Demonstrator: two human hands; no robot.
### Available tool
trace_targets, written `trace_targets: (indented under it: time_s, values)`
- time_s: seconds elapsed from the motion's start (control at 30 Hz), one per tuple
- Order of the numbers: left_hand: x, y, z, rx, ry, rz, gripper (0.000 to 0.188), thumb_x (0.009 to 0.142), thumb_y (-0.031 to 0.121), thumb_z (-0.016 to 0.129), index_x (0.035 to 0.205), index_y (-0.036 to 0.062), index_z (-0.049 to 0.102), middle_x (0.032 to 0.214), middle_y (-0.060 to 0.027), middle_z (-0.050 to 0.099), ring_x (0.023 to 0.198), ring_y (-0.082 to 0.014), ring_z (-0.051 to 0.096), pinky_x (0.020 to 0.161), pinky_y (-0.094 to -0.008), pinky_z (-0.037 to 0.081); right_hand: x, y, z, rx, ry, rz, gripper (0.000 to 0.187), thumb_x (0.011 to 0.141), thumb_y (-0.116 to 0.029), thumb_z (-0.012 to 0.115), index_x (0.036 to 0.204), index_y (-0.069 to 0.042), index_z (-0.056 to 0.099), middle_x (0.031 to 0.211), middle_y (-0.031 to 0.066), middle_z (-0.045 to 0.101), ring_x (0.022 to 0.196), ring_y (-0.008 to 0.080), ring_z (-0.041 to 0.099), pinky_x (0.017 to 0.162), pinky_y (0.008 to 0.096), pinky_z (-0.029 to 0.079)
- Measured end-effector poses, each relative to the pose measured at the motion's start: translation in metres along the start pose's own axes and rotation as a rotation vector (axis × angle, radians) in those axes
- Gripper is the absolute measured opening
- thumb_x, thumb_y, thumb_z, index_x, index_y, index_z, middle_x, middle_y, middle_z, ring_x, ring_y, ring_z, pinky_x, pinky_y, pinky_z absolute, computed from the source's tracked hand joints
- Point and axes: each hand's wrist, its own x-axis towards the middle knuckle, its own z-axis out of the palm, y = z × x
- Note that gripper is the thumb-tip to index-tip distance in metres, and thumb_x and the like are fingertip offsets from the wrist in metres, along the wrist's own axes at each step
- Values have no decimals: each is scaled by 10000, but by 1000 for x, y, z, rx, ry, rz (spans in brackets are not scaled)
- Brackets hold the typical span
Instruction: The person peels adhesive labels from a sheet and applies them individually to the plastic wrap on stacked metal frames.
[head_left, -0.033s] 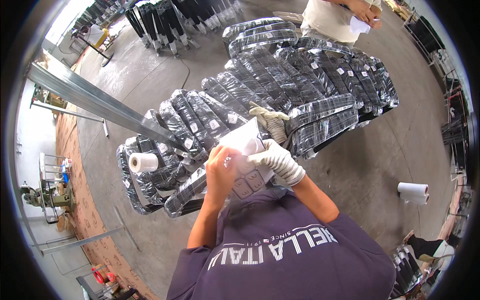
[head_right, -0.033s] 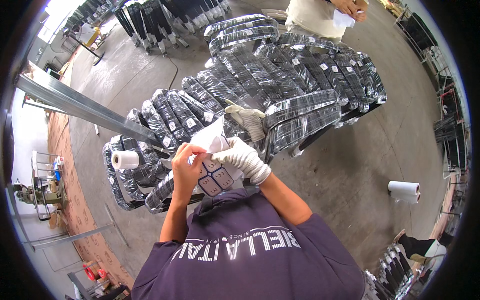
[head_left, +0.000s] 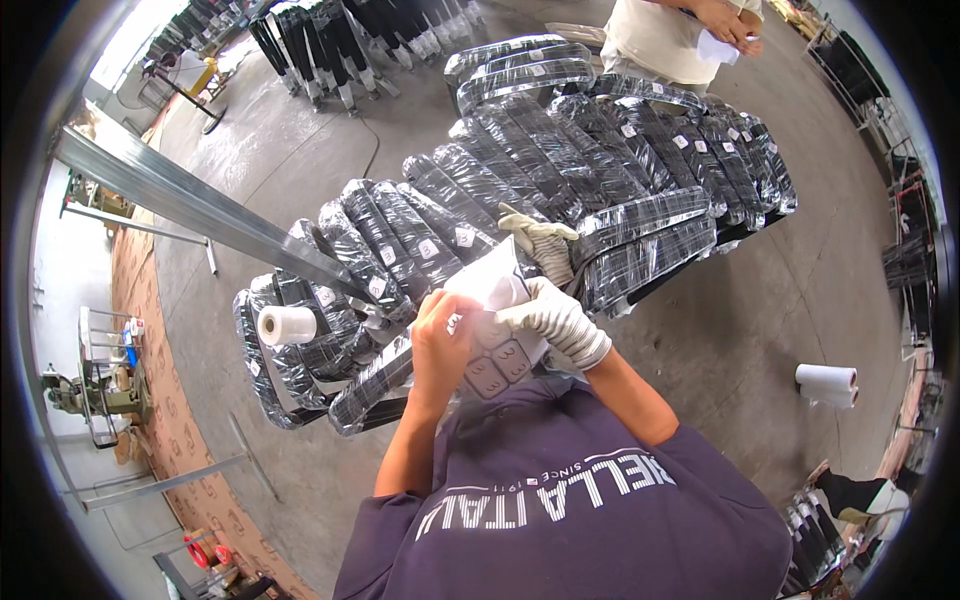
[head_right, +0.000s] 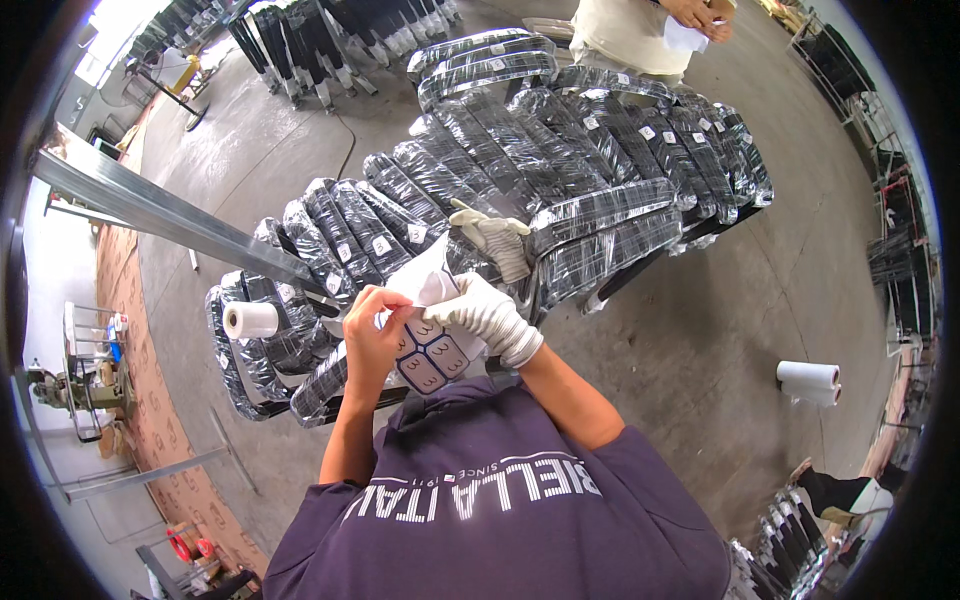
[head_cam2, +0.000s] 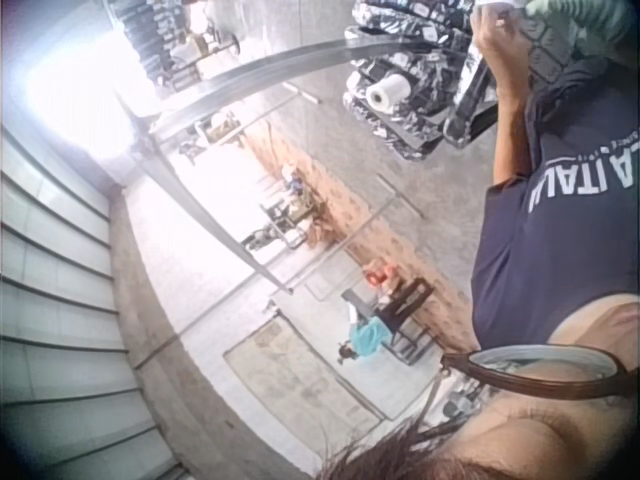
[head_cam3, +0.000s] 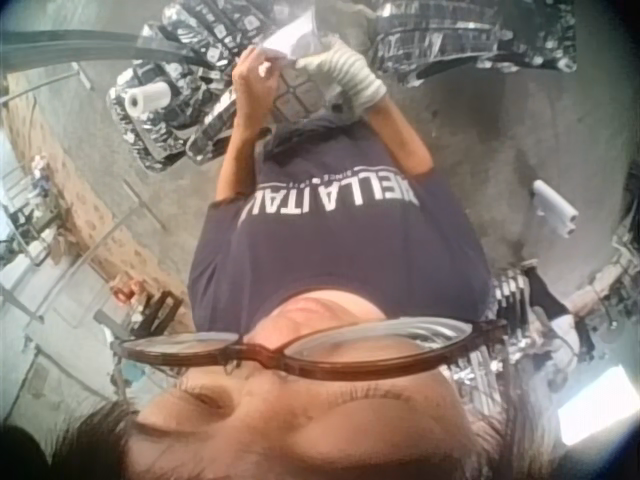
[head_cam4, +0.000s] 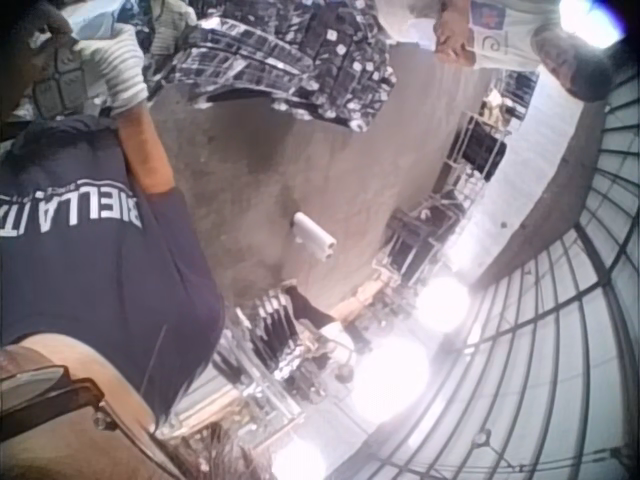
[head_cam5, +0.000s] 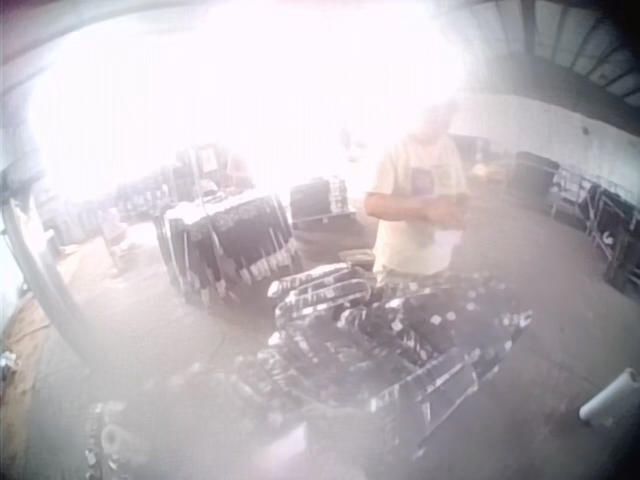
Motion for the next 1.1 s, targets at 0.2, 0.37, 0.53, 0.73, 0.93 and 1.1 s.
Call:
trace_targets:
  time_s: [0.2,0.37,0.53,0.73,0.93,1.1]
  values:
    - [2,1,-2,-33,-61,14,71,669,-14,591,721,21,557,686,-77,535,664,-233,532,613,-309,417,5,4,-9,97,-92,-16,267,629,-123,733,845,-2,634,736,29,619,666,62,552,629,211,449]
    - [9,5,-6,-5,-126,19,79,657,-17,592,711,20,549,674,-71,522,654,-221,521,610,-297,411,12,11,-15,-118,-15,-15,275,625,-133,740,840,2,633,733,37,619,664,70,556,637,210,447]
    - [7,4,-2,-121,-35,67,118,625,-62,594,700,10,539,673,-63,516,634,-184,506,606,-267,410,-1,-16,-4,63,-146,2,237,652,-83,702,868,-17,628,772,-4,613,683,52,549,658,196,441]
    - [0,2,7,-245,85,55,180,605,-99,630,707,8,527,721,-46,517,661,-120,491,583,-222,397,-2,-20,-3,215,-183,52,235,630,-64,693,850,-18,623,761,11,615,677,72,570,653,198,453]
    - [-6,1,17,-321,142,58,205,627,-109,639,745,10,519,761,-40,498,672,-104,477,563,-201,385,1,-15,-5,312,-180,74,280,599,-85,731,843,-5,619,757,34,617,668,89,582,638,210,467]
    - [-1,2,16,-131,94,112,182,666,-57,648,796,17,545,749,-58,495,659,-149,480,586,-240,396,-6,-30,-5,-107,-54,19,244,626,-111,702,840,-16,634,750,24,626,671,78,568,642,204,451]
